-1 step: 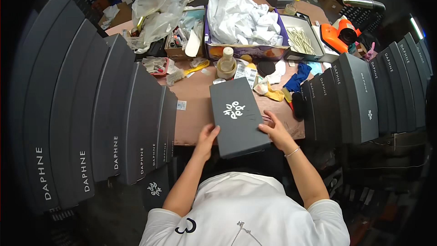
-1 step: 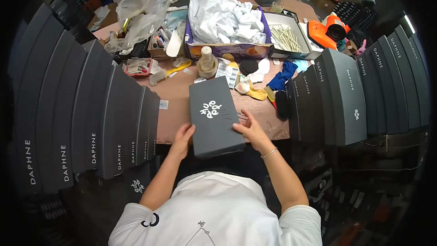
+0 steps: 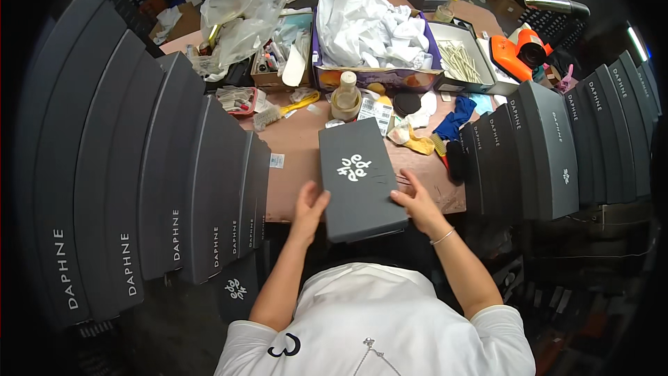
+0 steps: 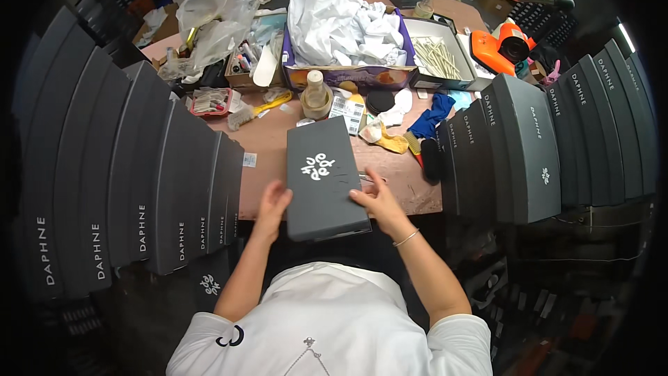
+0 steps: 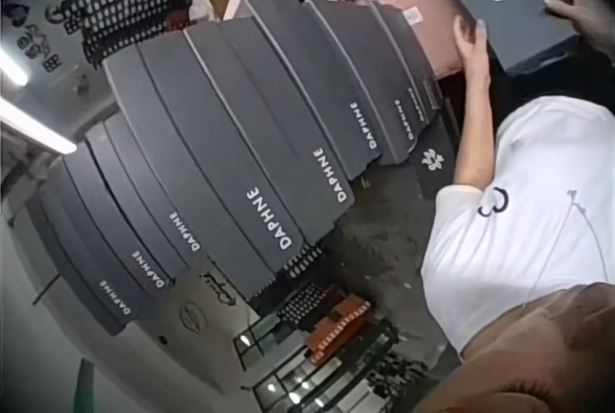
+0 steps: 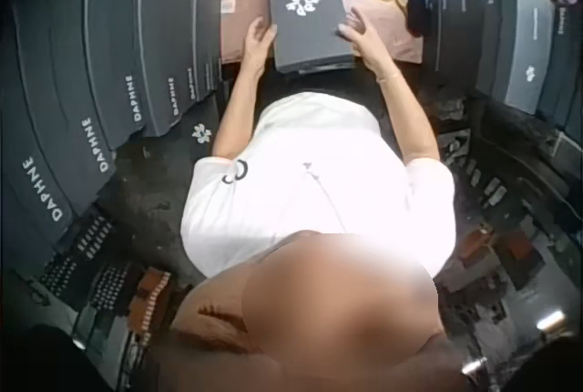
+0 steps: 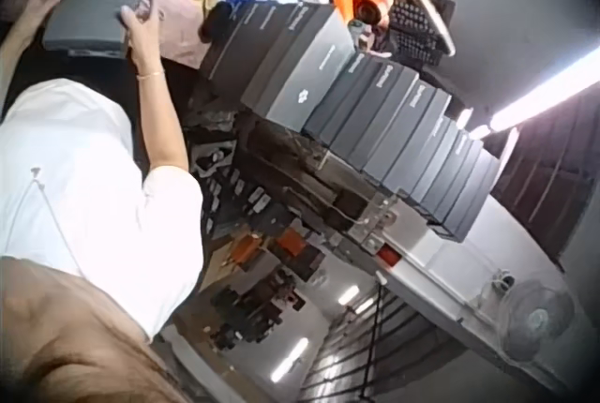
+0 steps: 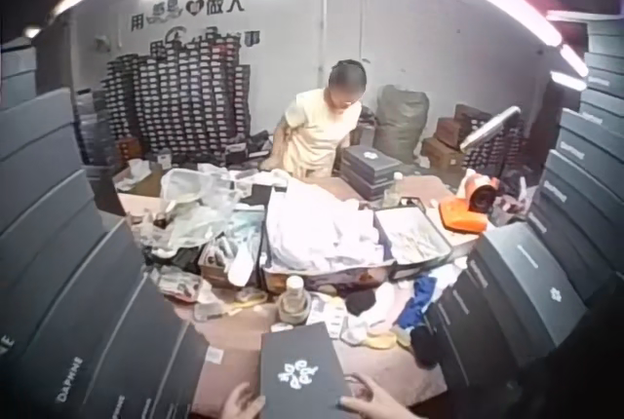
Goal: Packaging finished shoes into branded boxes, including wiping, wrapping, and adding inserts.
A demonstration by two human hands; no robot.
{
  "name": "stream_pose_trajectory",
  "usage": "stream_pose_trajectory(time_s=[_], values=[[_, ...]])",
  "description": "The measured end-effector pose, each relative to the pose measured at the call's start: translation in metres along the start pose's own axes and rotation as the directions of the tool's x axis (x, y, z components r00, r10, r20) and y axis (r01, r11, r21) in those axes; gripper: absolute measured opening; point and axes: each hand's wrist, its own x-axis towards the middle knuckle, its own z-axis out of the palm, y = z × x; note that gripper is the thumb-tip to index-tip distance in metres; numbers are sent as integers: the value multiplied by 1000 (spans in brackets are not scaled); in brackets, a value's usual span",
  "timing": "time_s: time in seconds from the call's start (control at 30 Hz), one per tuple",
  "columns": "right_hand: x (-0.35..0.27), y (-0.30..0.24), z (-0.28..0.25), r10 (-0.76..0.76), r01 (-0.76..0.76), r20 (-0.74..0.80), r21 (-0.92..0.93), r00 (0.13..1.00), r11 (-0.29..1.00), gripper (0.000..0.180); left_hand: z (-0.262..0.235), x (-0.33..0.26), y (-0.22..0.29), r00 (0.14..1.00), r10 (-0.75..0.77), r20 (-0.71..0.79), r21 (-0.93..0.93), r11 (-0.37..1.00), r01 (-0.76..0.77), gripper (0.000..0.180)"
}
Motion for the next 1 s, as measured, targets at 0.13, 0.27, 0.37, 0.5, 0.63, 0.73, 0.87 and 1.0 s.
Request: stream_pose_trajectory(time_s=[0.13, 0.27, 0.37, 0.5, 0.63, 0.73, 0.87, 1.0], values=[[-15, 42, 80, -342, 373, 149, -336, 928, 865, 91, -65, 20, 47, 959, 58, 277, 42, 996, -73, 80], [-10, 52, 89, -191, 404, 436, -471, 879, 784, 86, -55, 8, 54, 937, 122, 327, 758, 558, -337, 94], [0, 56, 56, -106, 250, 296, -508, 949, 824, 72, -46, 7, 45, 928, 178, 326, 763, 530, -370, 91], [11, 51, 60, -38, 32, 257, 31, 966, 999, 90, -7, -25, 49, 915, 265, 304, 779, 485, -399, 85], [31, 32, 84, -12, 29, -56, 306, 998, 952, 91, 19, -46, 36, 840, 203, 502, 711, 456, -535, 76], [48, 36, 45, -329, 298, -2, -419, 944, 858, 86, 25, -36, 20, 843, 407, 351, 731, 443, -519, 70], [35, 47, 32, -127, 142, 66, -342, 990, 929, 92, -31, 26, -28, 990, -3, -142, 517, 852, 77, 91], [28, 61, 61, -127, 138, 84, -147, 988, 979, 92, -34, 34, -31, 964, -231, 131, 257, 947, 192, 91]])
